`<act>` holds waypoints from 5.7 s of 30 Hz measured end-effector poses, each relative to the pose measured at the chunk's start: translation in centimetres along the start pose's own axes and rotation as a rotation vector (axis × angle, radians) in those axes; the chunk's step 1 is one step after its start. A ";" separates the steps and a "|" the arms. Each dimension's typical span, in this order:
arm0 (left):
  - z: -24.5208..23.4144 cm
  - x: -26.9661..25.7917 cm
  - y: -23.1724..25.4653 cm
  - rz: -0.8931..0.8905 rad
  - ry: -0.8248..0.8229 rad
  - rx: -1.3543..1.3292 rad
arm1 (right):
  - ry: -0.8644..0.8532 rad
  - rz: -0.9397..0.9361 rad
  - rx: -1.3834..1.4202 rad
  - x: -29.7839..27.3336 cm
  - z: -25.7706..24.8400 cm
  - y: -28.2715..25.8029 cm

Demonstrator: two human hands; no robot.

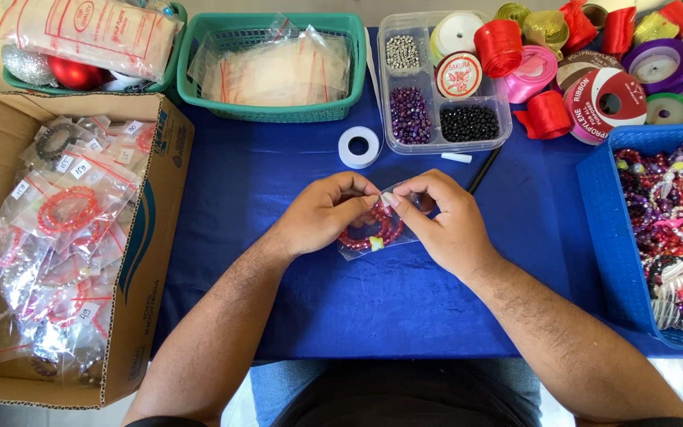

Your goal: The person packages bracelets by labeling plastic bags and placing a bracelet into each one. The person writes a code on a white label strip using a marker, sticks the label onto a small clear bag, and then inserts a beaded bracelet into the bag.

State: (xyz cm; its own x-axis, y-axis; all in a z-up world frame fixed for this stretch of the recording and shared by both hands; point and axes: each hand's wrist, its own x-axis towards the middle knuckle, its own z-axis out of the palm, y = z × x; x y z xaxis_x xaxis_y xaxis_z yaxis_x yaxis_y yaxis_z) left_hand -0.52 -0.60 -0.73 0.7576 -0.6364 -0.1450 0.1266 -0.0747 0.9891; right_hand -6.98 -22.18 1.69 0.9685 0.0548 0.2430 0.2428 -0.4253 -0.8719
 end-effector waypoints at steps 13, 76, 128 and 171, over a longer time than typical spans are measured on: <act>0.9 -0.7 1.5 0.116 -0.006 -0.103 | -0.008 -0.078 0.100 -0.5 0.2 1.0; -3.3 1.0 2.8 0.118 0.264 0.088 | -0.048 0.087 0.320 -0.1 -0.4 4.1; 1.0 -1.6 0.3 0.351 0.237 1.117 | 0.012 -0.059 -0.208 0.3 -0.1 0.2; 2.2 -1.4 2.7 0.137 0.259 1.120 | 0.613 0.397 -0.767 -9.0 -30.5 -2.3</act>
State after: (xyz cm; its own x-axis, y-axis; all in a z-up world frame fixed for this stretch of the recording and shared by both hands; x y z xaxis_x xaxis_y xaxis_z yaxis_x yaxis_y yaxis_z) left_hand -2.63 -1.64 2.22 0.8459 -0.5253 0.0925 -0.5069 -0.7379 0.4456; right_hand -17.95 -49.25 14.43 0.7251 -0.5873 0.3595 -0.3920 -0.7813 -0.4858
